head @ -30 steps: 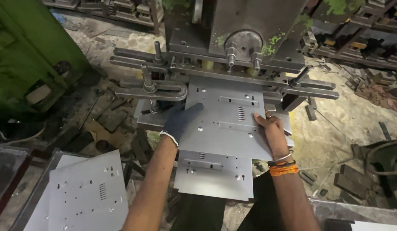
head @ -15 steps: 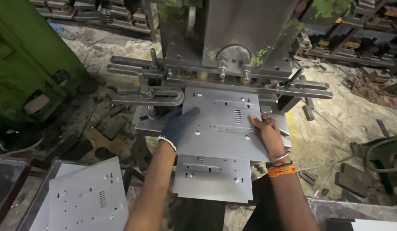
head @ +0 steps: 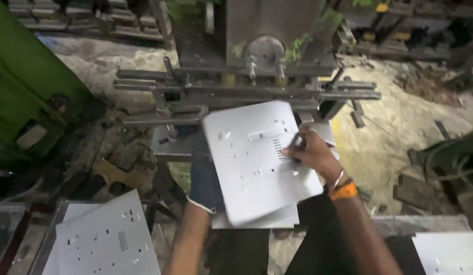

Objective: Operating a metal press machine to stamp holes or patterns into metal sheets.

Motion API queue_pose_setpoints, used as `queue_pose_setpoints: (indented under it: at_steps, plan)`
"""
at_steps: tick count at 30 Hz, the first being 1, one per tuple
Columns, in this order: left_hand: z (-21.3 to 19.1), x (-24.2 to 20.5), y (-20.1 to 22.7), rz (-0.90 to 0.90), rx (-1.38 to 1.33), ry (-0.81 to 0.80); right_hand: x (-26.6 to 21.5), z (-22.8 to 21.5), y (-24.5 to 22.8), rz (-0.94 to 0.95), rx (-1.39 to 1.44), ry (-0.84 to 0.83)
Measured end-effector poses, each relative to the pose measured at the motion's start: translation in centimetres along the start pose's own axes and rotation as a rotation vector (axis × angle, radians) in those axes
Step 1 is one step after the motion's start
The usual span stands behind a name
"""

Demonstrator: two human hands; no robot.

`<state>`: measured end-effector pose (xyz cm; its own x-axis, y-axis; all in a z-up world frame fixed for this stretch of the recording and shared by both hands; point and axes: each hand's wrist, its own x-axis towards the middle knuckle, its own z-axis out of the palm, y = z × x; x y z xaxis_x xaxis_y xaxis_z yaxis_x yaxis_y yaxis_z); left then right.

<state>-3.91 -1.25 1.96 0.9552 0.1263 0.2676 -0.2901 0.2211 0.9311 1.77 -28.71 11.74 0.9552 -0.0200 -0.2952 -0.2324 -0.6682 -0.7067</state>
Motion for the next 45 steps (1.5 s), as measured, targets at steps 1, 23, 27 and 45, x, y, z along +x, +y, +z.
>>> queue_pose_setpoints:
  at_steps: [1,23,27,45]
  plan:
    - [0.1,-1.1,-0.2,-0.012,-0.002,-0.009,0.7,0.3,0.6,0.015,0.003,0.002]
    - [1.6,-1.3,7.0,-0.547,-0.581,-0.16,-5.3,-1.0,1.5,-0.181,0.202,0.046]
    - [1.9,3.3,4.8,-0.544,-0.528,-0.11,-0.9,-0.4,4.8,-0.056,0.813,-0.01]
    - [-2.1,9.6,-2.3,-0.282,-0.332,-0.005,3.0,1.5,1.5,-0.151,0.737,0.053]
